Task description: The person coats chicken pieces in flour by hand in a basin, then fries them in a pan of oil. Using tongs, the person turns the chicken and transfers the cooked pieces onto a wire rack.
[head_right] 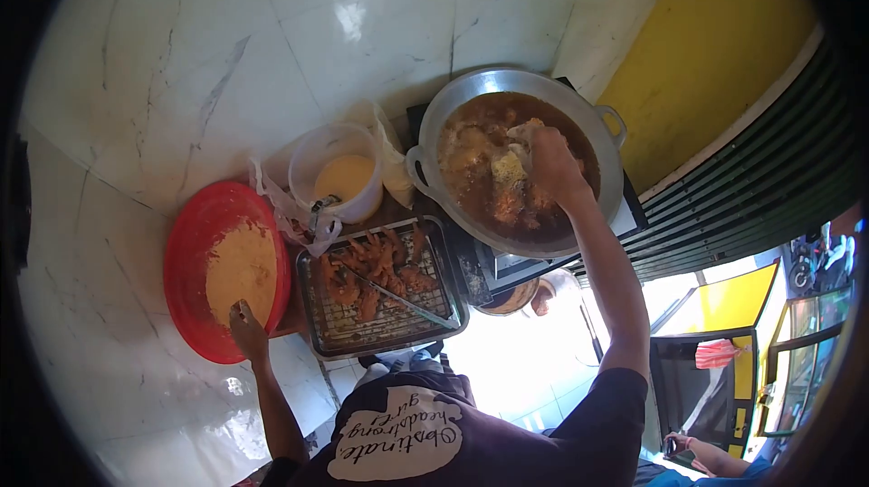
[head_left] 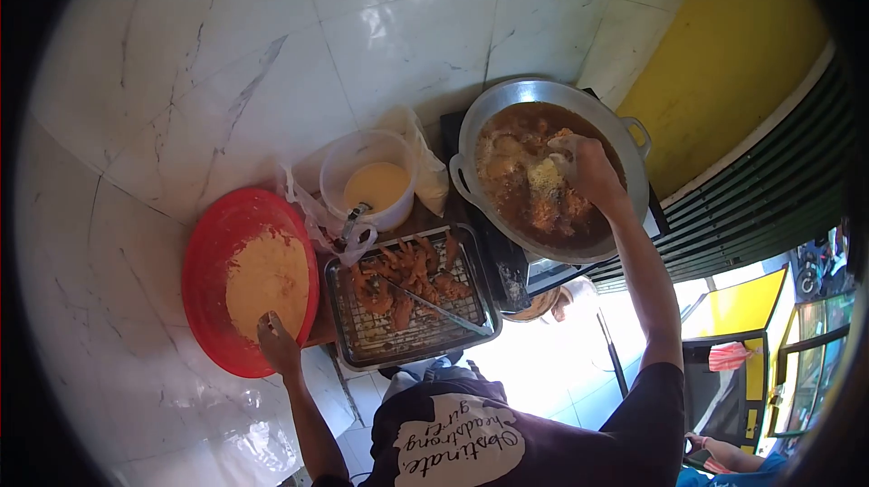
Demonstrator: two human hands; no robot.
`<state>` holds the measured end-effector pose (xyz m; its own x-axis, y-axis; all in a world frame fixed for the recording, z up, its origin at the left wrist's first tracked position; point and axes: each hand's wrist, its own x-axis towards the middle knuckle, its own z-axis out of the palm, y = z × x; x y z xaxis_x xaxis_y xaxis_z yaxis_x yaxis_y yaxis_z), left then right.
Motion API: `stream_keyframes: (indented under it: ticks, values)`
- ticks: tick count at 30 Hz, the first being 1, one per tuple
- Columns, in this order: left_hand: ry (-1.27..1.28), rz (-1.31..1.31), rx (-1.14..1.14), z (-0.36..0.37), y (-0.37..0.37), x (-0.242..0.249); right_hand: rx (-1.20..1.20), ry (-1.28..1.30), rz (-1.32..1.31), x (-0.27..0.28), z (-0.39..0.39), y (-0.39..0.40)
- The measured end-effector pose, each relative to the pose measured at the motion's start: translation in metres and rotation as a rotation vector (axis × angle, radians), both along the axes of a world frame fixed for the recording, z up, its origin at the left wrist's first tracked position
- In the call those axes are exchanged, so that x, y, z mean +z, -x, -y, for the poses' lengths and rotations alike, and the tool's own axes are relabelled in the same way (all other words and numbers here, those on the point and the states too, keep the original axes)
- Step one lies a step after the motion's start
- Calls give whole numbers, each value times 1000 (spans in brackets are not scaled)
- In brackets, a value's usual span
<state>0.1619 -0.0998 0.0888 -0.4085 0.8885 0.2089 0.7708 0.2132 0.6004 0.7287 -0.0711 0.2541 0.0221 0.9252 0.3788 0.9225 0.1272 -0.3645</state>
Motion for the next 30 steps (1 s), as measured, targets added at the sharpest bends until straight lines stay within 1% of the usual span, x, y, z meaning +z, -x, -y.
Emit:
stream_keyframes:
  ticks: [1,4,6,8,10,11,12,13,14,15,16,17,18,19,20,22,23,24,25,27,28,29,30]
  values:
    - [4,0,9,0,-1,3,-8,-64,32,8,3,6]
    - [15,10,14,0,-4,8,24,-121,16,43,16,43]
    - [-4,14,-3,0,-3,8,37,-110,-29,62,23,75]
    - [21,36,-2,0,-4,12,52,-101,-72,66,26,107]
    - [42,58,0,1,-2,12,113,-76,-13,64,26,140]
    - [30,78,-40,1,2,9,125,-74,-12,57,22,157]
    - [18,95,-79,0,6,5,188,-95,-10,45,17,175]
    - [20,92,-66,-1,10,0,251,-116,-12,35,12,195]
    - [-9,181,-131,-2,16,-5,264,-114,-19,27,8,218]
    - [-37,268,-192,-3,24,-10,333,-60,-110,21,4,244]
    - [-30,259,-171,-2,34,-15,403,0,-204,12,2,272]
    - [-36,350,-208,-5,45,-19,425,6,-211,2,1,298]
    - [-55,445,-244,-11,57,-20,418,126,-316,-8,1,324]
    - [-63,446,-218,-19,72,-19,411,251,-415,-18,-1,348]
    - [-31,439,-232,-24,88,-17,435,261,-412,-26,-4,372]
    - [-4,435,-227,-31,125,-20,433,369,-389,-46,-10,415]
    - [40,383,-296,-38,142,-26,434,404,-414,-72,-17,431]
    - [89,331,-362,-44,159,-33,454,409,-406,-85,-21,446]
    - [85,333,-343,-52,175,-42,471,446,-396,-94,-27,461]
    - [192,237,-485,-65,197,-58,491,498,-381,-117,-38,483]
    - [198,245,-477,-67,203,-57,463,571,-379,-130,-45,491]
    - [255,275,-496,-73,207,-55,435,638,-376,-143,-54,498]
    - [317,304,-516,-76,212,-55,437,645,-375,-155,-61,505]
